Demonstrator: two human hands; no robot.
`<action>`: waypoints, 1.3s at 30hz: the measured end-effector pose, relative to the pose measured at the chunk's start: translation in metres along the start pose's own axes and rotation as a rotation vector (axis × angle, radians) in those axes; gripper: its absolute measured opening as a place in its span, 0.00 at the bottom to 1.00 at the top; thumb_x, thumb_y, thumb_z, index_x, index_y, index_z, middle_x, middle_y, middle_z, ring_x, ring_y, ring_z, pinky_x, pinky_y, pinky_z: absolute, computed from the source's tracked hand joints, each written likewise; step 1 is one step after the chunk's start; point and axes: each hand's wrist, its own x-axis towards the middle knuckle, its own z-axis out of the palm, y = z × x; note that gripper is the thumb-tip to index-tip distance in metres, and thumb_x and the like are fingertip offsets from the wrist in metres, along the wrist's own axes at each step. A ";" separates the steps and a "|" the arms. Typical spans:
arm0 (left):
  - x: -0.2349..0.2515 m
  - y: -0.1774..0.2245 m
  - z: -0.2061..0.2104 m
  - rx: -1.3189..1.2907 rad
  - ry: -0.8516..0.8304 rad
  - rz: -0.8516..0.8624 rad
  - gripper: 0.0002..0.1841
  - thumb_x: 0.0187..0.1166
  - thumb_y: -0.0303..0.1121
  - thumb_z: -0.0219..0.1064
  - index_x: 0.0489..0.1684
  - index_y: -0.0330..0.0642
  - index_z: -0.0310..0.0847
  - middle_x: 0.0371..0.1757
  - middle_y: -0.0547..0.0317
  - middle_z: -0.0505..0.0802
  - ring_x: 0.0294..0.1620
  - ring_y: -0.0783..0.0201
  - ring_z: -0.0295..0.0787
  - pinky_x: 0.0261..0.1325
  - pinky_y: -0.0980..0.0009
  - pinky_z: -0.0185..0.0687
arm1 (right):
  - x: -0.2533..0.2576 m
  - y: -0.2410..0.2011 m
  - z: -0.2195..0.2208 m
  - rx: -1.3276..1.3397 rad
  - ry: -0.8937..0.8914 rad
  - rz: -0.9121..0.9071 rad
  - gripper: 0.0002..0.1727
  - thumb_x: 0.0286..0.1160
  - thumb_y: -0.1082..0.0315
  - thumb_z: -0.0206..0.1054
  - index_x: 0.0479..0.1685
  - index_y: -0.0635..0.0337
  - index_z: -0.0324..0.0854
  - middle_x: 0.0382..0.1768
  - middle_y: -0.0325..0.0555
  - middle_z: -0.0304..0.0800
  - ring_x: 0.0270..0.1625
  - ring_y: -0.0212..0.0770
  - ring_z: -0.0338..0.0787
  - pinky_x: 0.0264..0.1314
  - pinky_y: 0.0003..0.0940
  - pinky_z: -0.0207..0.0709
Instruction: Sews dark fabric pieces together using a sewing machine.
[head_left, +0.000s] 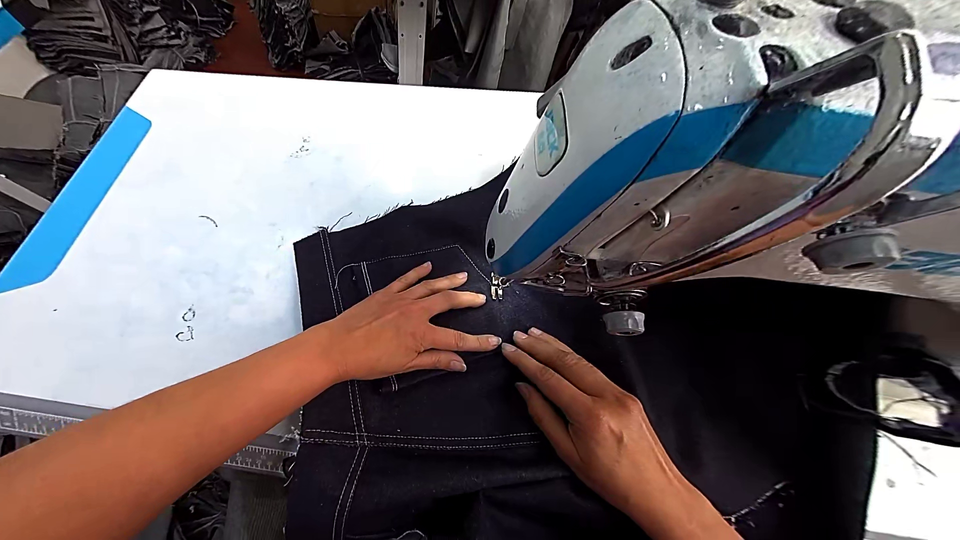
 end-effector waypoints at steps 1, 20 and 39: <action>-0.001 -0.001 0.001 0.006 0.002 0.004 0.24 0.90 0.58 0.47 0.79 0.78 0.77 0.87 0.54 0.75 0.92 0.45 0.58 0.90 0.36 0.47 | 0.000 -0.001 0.001 -0.004 0.002 -0.001 0.20 0.85 0.63 0.56 0.65 0.55 0.90 0.69 0.47 0.90 0.78 0.43 0.83 0.81 0.34 0.75; -0.003 -0.008 0.002 -0.009 0.024 0.066 0.22 0.90 0.55 0.51 0.76 0.73 0.82 0.83 0.61 0.80 0.92 0.48 0.61 0.91 0.35 0.43 | 0.004 0.000 0.001 -0.049 -0.011 -0.030 0.20 0.84 0.65 0.56 0.63 0.56 0.91 0.67 0.48 0.91 0.77 0.45 0.85 0.79 0.34 0.78; 0.019 -0.043 -0.011 -0.087 0.063 0.055 0.21 0.88 0.51 0.56 0.71 0.61 0.87 0.77 0.53 0.85 0.89 0.46 0.66 0.90 0.34 0.43 | 0.038 0.021 0.008 -0.042 0.025 -0.001 0.20 0.82 0.64 0.55 0.61 0.58 0.91 0.64 0.48 0.93 0.70 0.45 0.90 0.68 0.36 0.83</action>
